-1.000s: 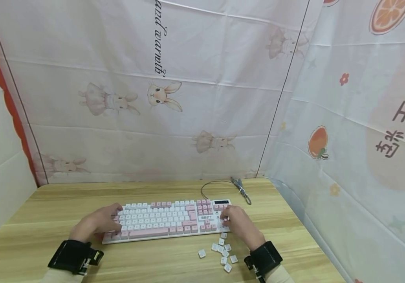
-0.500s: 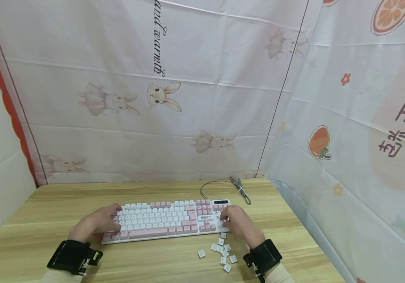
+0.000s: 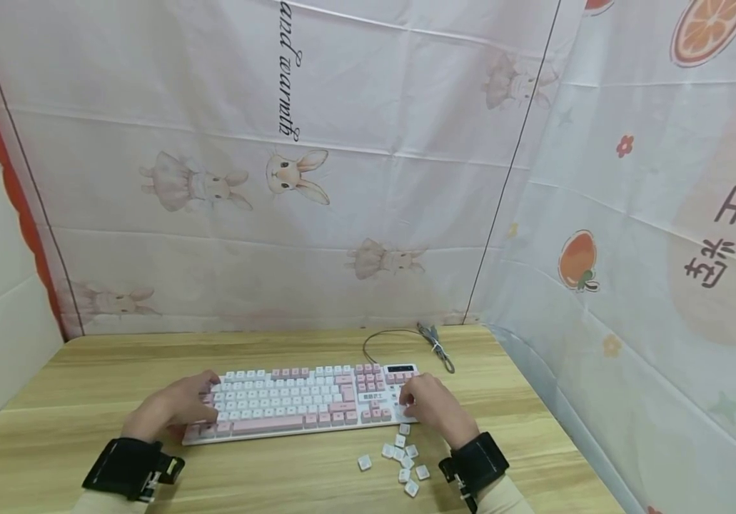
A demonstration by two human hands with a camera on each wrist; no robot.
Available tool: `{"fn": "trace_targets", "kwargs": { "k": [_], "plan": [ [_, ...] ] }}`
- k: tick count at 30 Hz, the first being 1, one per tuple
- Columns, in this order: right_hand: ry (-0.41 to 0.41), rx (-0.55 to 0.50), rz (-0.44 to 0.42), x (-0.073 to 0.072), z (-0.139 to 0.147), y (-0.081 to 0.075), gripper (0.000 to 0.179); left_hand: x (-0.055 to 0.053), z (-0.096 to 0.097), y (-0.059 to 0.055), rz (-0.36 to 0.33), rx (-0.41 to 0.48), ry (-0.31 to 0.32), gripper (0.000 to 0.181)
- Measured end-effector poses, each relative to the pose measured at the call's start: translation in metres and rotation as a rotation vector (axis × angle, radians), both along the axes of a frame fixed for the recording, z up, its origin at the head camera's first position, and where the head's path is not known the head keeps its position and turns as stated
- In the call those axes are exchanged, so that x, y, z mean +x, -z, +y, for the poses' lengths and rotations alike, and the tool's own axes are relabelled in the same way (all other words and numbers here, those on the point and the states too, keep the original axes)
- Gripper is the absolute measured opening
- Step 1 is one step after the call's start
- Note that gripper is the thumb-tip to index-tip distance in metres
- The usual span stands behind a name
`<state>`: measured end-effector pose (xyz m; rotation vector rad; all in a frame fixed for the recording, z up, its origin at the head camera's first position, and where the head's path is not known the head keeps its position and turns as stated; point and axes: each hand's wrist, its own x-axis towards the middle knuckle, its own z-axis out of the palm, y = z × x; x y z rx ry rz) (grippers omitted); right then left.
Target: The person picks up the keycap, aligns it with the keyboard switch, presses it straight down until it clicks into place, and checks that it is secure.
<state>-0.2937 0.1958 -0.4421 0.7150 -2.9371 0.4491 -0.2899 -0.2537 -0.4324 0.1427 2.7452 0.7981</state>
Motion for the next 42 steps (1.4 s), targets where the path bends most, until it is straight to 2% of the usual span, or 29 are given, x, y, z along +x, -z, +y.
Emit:
{"fn": "trace_targets", "kwargs": {
  "k": [13,21,26,30,42],
  "plan": [
    [-0.007,0.005,0.001,-0.0059,-0.0037,0.0006,0.012,-0.0059,-0.0011,-0.0009,0.019,-0.014,0.02,0.066],
    [0.012,-0.002,-0.032,-0.0061,-0.004,-0.0009,0.011,-0.0055,-0.0034,-0.0021,0.031,0.012,0.04,0.067],
    [0.021,0.0,-0.044,-0.0037,-0.0036,-0.0008,0.012,-0.0035,-0.0022,0.0022,0.045,-0.009,0.051,0.065],
    [0.027,0.012,-0.065,-0.0018,-0.0035,0.002,0.012,-0.0004,-0.0022,0.0063,0.03,-0.014,0.051,0.065],
    [0.028,0.031,-0.037,-0.0038,-0.0023,0.0015,0.012,-0.0029,-0.0052,0.0042,0.047,-0.01,0.073,0.063]
  ]
}}
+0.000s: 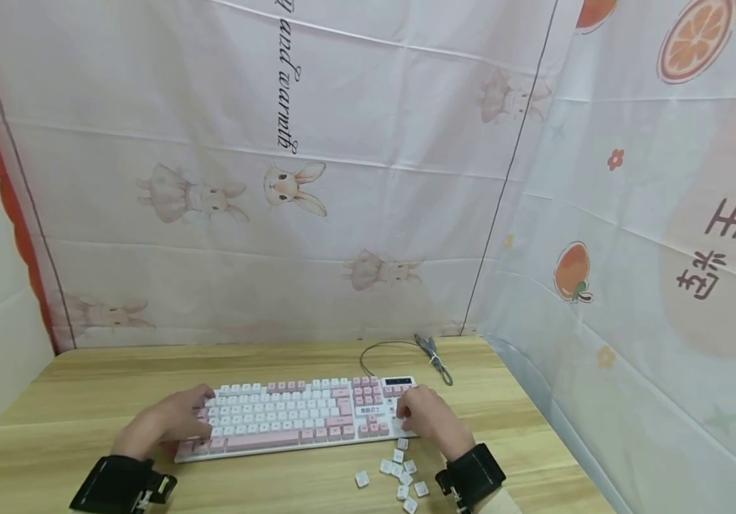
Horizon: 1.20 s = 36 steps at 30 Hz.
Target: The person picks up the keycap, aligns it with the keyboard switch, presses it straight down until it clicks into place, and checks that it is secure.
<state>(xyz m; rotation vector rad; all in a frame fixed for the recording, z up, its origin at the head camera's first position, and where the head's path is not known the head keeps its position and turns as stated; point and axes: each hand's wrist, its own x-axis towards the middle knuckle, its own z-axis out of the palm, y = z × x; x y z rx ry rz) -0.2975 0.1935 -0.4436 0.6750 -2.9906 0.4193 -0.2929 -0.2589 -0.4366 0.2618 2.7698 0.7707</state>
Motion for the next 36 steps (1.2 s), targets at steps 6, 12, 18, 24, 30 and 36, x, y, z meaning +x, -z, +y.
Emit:
{"fn": "trace_targets", "kwargs": {
  "k": [6,12,18,24,30,36],
  "plan": [
    [0.006,0.003,-0.005,0.0023,-0.0021,-0.0017,0.016,-0.0002,0.0025,0.0003,-0.013,0.005,-0.03,0.064],
    [0.007,0.01,0.014,0.0016,-0.0024,-0.0022,0.016,-0.0003,0.0046,-0.002,-0.018,0.006,-0.048,0.065],
    [0.007,0.013,0.027,0.0016,-0.0022,-0.0017,0.016,0.0006,0.0054,-0.0028,-0.019,0.028,-0.049,0.064],
    [-0.008,0.046,0.055,0.0042,-0.0032,0.0013,0.013,0.0045,0.0016,0.0014,-0.018,0.044,-0.041,0.062],
    [-0.016,0.048,0.075,0.0054,-0.0029,0.0025,0.013,0.0047,0.0017,0.0027,-0.013,0.061,-0.045,0.063],
    [-0.012,0.05,0.069,0.0036,-0.0018,-0.0008,0.014,0.0027,0.0022,0.0011,0.012,0.027,-0.029,0.063]
  ]
}}
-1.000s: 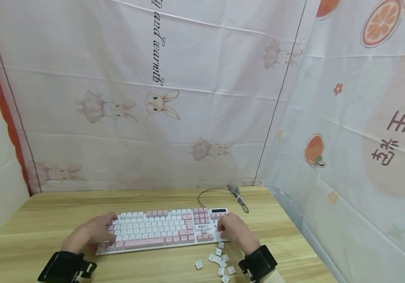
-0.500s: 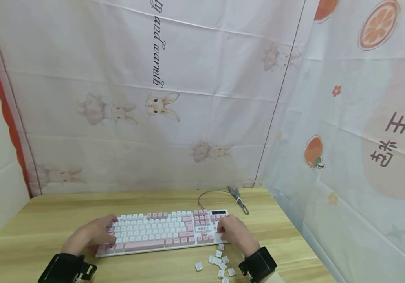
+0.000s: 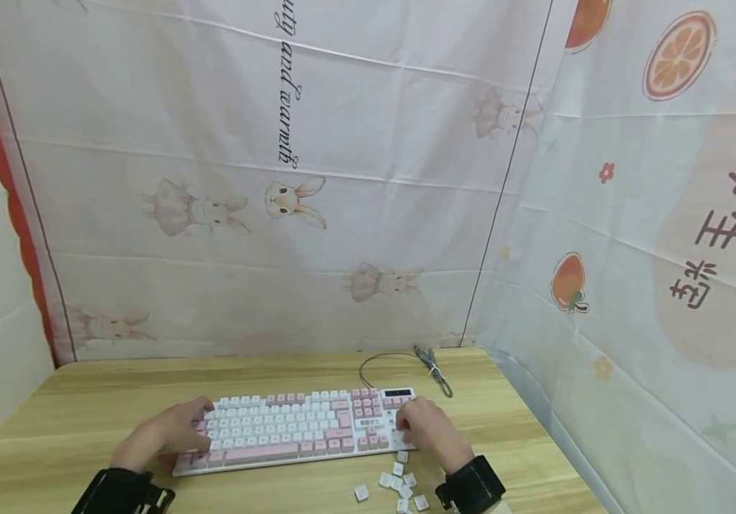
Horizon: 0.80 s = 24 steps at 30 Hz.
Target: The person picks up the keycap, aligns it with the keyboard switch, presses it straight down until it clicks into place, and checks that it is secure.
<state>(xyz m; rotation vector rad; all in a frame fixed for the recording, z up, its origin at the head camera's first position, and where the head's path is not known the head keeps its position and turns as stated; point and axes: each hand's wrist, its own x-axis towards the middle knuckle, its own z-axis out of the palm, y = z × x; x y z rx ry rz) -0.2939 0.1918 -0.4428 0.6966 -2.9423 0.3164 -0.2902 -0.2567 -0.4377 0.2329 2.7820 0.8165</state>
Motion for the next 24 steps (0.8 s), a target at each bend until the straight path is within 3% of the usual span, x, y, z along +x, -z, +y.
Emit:
{"fn": "trace_targets", "kwargs": {
  "k": [6,13,24],
  "plan": [
    [-0.005,-0.027,-0.047,-0.0023,0.0009,0.0013,0.013,-0.0005,-0.0004,0.0004,-0.019,-0.001,-0.002,0.064],
    [-0.019,-0.027,-0.037,-0.0026,0.0002,0.0041,0.015,0.0002,0.0004,0.0002,-0.056,0.032,-0.034,0.065],
    [-0.003,-0.02,-0.037,-0.0019,-0.0021,0.0045,0.012,-0.0028,-0.0009,0.0021,-0.02,-0.02,-0.012,0.065]
  ]
}}
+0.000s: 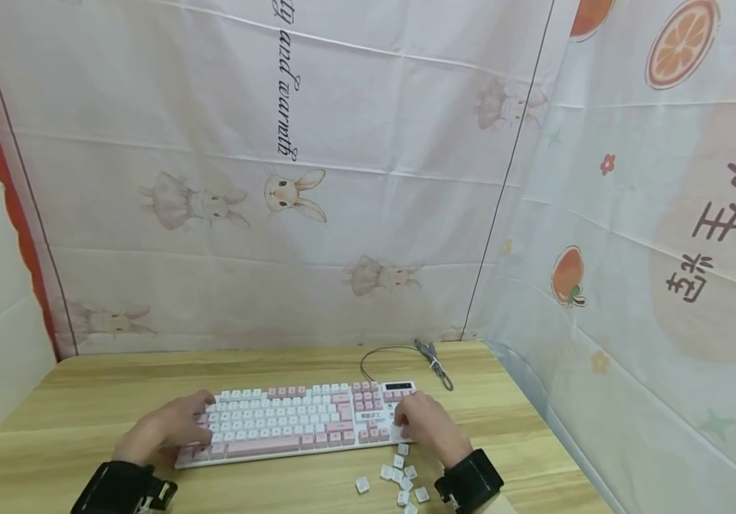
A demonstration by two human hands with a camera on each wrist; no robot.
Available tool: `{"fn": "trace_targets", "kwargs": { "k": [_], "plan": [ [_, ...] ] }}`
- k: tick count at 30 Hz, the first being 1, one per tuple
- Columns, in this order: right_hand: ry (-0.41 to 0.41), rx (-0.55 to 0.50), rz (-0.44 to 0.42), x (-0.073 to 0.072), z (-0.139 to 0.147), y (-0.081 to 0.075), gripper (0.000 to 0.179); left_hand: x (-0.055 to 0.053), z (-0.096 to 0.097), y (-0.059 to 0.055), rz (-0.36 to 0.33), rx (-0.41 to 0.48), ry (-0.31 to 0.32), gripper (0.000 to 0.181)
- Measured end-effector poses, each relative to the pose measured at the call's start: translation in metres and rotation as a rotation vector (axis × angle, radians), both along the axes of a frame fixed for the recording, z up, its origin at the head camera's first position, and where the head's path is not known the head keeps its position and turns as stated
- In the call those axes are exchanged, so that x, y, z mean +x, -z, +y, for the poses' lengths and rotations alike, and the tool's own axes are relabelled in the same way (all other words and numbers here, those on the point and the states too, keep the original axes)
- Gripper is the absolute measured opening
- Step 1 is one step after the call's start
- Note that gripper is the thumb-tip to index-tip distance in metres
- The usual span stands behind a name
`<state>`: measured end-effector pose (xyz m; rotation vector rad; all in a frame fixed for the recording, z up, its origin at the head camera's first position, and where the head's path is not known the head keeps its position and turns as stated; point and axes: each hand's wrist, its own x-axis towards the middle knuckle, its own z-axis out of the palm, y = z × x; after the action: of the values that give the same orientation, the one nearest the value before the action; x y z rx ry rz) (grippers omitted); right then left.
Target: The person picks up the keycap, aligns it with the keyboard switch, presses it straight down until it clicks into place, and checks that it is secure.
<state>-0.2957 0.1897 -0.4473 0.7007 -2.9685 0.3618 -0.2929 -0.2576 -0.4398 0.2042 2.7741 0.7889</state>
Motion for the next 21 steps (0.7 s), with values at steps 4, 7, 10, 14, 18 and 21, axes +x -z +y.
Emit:
{"fn": "trace_targets", "kwargs": {
  "k": [4,7,10,14,18,21],
  "plan": [
    [0.007,0.009,0.003,-0.0017,0.0003,0.0011,0.013,-0.0005,0.0009,-0.0014,0.001,-0.013,0.002,0.065],
    [0.003,0.005,0.003,-0.0033,0.0001,0.0013,0.015,0.0006,0.0017,-0.0016,0.002,-0.018,0.003,0.063],
    [-0.003,0.007,-0.006,-0.0044,-0.0009,0.0008,0.016,0.0019,0.0018,-0.0009,-0.004,0.001,-0.004,0.063],
    [-0.013,0.019,-0.005,-0.0045,-0.0022,-0.0016,0.018,0.0027,0.0014,0.0005,-0.006,0.024,-0.009,0.064],
    [-0.017,0.015,-0.007,-0.0046,-0.0032,-0.0054,0.02,0.002,0.001,-0.0005,-0.007,0.044,-0.015,0.065],
    [-0.016,0.004,-0.017,-0.0046,-0.0033,-0.0074,0.021,0.002,0.0011,-0.0022,-0.002,0.036,-0.007,0.064]
  ]
}}
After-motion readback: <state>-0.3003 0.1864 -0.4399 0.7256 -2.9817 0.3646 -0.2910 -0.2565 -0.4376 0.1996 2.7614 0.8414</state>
